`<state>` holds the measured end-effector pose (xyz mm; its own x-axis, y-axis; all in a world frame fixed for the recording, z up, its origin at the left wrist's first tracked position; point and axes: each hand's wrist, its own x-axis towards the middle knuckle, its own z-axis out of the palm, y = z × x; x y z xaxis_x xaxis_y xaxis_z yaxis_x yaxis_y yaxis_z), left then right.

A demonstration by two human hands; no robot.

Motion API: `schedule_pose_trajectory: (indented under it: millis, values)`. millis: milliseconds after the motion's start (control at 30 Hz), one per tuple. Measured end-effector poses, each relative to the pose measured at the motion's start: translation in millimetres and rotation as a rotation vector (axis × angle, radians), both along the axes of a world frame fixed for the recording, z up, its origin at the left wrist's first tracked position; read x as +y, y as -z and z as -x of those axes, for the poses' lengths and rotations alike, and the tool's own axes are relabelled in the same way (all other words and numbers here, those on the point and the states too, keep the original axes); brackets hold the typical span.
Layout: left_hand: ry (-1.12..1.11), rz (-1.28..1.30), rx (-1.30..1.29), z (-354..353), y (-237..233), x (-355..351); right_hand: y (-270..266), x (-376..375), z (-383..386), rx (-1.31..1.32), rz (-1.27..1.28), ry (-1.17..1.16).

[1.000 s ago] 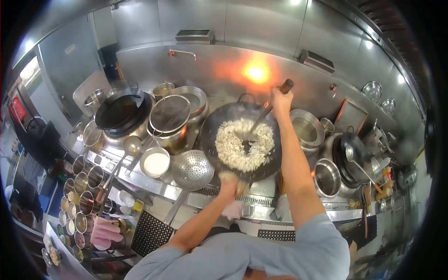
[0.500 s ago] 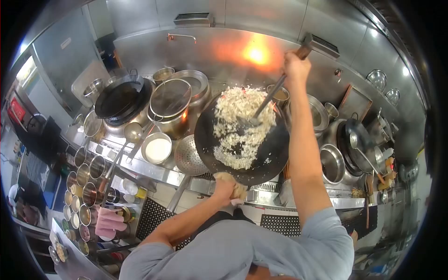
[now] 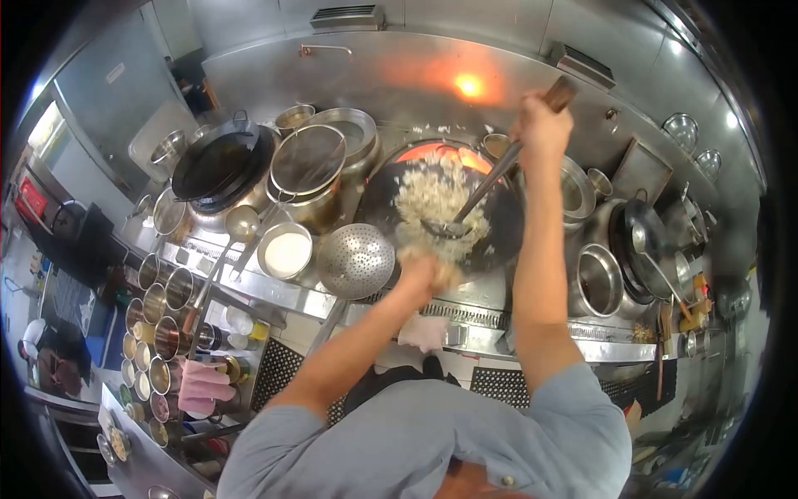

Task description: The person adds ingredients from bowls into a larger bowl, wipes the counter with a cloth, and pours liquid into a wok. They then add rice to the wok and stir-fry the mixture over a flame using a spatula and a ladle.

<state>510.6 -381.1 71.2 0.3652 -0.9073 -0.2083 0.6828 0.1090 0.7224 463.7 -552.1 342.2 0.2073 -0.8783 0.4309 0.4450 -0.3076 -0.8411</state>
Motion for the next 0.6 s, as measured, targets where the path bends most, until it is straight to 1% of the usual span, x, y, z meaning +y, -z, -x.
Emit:
schedule_pose_trajectory:
  millis: [33, 67, 100, 133, 167, 200, 233, 267, 300, 333, 367, 400, 433, 467, 500, 567, 600]
  values:
    - [-0.117, -0.301, 0.192, -6.6, -12.7, -16.0, 20.0, 7.7, -8.0, 0.004, -0.018, 0.075]
    - [-0.127, -0.250, 0.107, -3.0, 5.8, -6.7, 56.0, 3.9, -17.4, 0.040, -0.038, -0.041]
    - [-0.132, -0.185, 0.020, 2.6, 34.0, 3.0, 78.4, -6.5, -22.5, 0.014, 0.006, -0.037]
    - [-0.142, -0.104, -0.073, 8.9, 50.8, 9.1, 82.0, -20.2, -27.4, -0.018, 0.065, -0.036]
    - [-0.197, -0.143, -0.087, 26.3, 51.0, 26.1, 66.8, -30.7, -21.2, -0.052, 0.056, -0.066]
    - [-0.240, -0.177, -0.010, 41.8, 54.6, 42.4, 45.9, -39.5, -9.1, -0.084, 0.046, -0.096]
    - [-0.286, -0.206, 0.066, 44.9, 54.0, 47.0, 26.1, -48.0, 0.4, -0.175, 0.050, -0.139]
    - [-0.232, -0.039, 0.031, 32.8, 48.8, 42.2, 17.6, -75.2, 7.7, -0.151, 0.132, -0.064]
    - [-0.179, 0.122, -0.001, 18.8, 44.2, 39.6, -10.4, -54.0, 23.7, -0.222, 0.098, -0.112]
    - [-0.128, 0.276, -0.026, 9.9, 40.5, 37.0, -27.3, -38.8, 39.6, -0.270, 0.136, -0.187]
    - [-0.220, 0.152, 0.101, 1.5, 24.3, 17.4, -33.8, -33.4, 50.1, -0.298, 0.130, -0.181]
    - [-0.409, -0.195, 0.089, -8.6, 0.1, 0.9, -34.1, -22.4, 61.7, -0.331, 0.236, -0.236]
    - [-0.307, -0.323, -0.080, -38.3, 35.7, -19.2, -20.2, -18.5, 65.0, -0.337, 0.230, -0.189]
    - [-0.290, -0.386, -0.195, -60.0, 67.9, -36.5, -1.5, -20.7, 62.5, -0.346, 0.227, -0.137]
    - [-0.265, -0.446, -0.313, -77.2, 95.0, -52.8, 40.0, -40.9, 40.3, -0.285, 0.175, -0.007]
    - [-0.228, -0.494, -0.419, -75.2, 100.5, -59.8, 130.4, -74.2, 1.9, -0.198, 0.101, -0.049]
    - [-0.227, -0.490, -0.410, -65.5, 87.1, -50.0, 154.8, -75.2, -6.5, -0.178, 0.076, -0.229]
